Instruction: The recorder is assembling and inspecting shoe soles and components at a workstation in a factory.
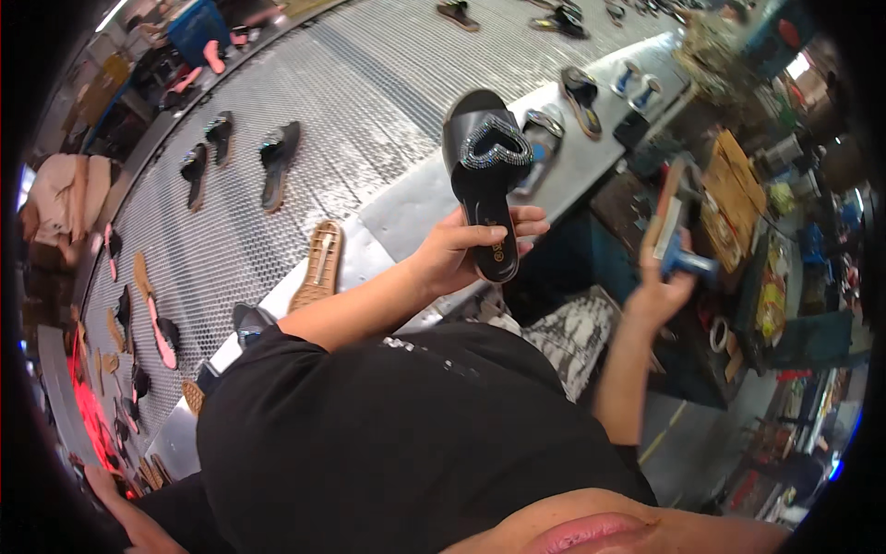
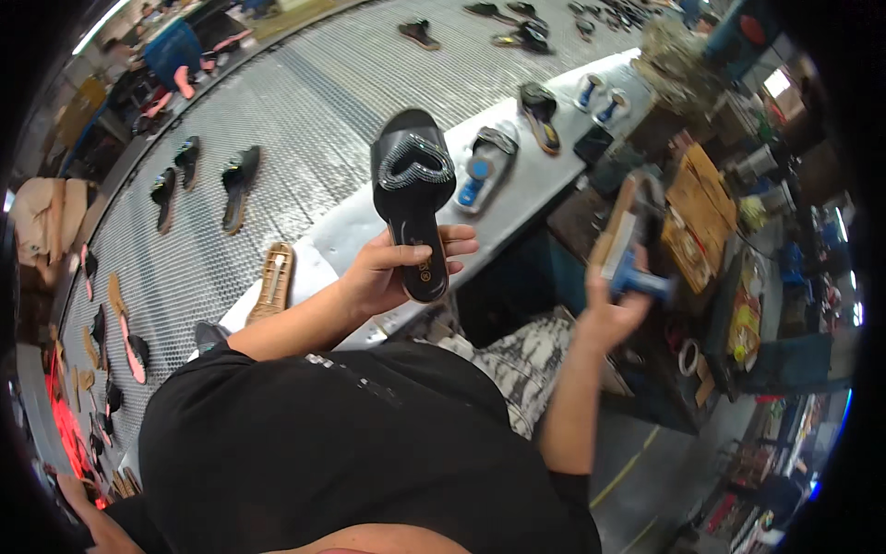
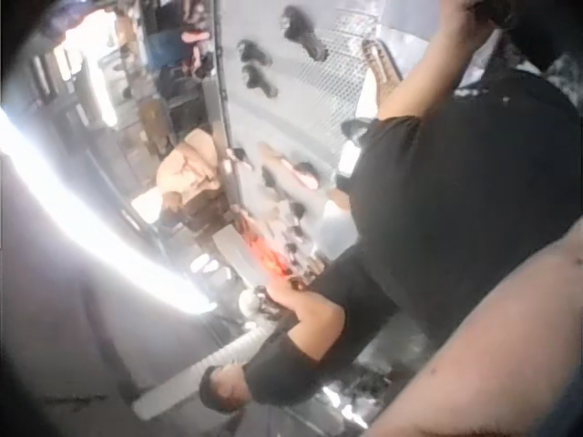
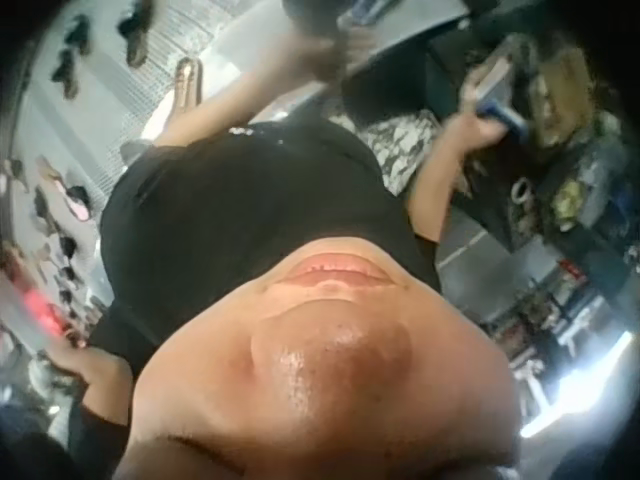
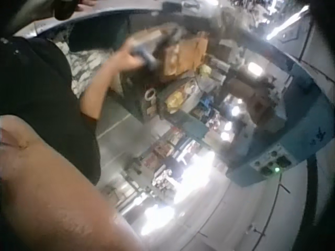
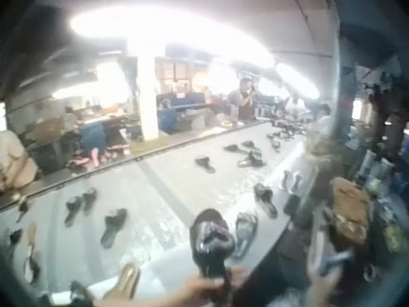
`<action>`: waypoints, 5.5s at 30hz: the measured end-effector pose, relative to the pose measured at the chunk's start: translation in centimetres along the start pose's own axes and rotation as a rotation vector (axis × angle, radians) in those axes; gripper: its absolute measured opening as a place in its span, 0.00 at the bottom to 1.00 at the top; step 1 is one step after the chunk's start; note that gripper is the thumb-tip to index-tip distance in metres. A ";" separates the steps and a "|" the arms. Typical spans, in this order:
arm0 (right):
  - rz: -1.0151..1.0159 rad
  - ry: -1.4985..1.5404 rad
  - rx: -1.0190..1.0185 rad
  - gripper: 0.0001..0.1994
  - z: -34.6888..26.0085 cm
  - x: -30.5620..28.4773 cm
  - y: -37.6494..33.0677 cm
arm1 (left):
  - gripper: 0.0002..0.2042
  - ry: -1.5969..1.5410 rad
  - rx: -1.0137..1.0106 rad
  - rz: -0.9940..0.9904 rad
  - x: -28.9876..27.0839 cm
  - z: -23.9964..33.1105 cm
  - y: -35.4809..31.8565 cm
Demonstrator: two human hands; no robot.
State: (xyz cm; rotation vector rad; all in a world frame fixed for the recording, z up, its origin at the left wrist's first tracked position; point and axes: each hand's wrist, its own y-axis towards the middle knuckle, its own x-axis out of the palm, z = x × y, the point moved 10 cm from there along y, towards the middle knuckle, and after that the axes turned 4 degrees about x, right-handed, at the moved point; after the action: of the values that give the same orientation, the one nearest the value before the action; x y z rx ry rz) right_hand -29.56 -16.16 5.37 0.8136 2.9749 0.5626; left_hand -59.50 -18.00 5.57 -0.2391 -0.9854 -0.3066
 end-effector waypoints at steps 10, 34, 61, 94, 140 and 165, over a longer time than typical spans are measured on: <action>-0.753 -0.064 -0.178 0.25 -9.2 11.3 -9.1 | 0.19 -0.071 0.114 0.310 -6.8 3.8 4.9; 0.093 -1.011 -0.007 0.40 -9.6 -4.5 12.9 | 0.25 1.041 -0.388 -0.714 -2.1 -11.8 -1.2; -0.114 -1.074 -0.136 0.22 -5.4 -27.1 39.2 | 0.23 1.338 0.220 -0.505 16.4 -7.6 5.8; 0.165 -0.222 -0.182 0.32 -18.5 -9.8 2.5 | 0.17 0.796 0.195 0.238 -0.1 5.4 -6.6; 0.110 -0.952 -0.205 0.39 -15.3 -8.6 12.1 | 0.24 1.176 -0.521 -0.691 4.2 -10.9 -11.1; 0.122 -0.967 -0.122 0.51 -12.7 -16.3 19.1 | 0.21 0.974 -0.678 -0.705 7.8 -20.2 -7.8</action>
State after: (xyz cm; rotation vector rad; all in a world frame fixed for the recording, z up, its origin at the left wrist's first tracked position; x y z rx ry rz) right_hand -7.39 -13.21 22.36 0.9096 2.0035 0.2314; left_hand -42.55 -33.13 1.84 -0.2998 0.0735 -1.2720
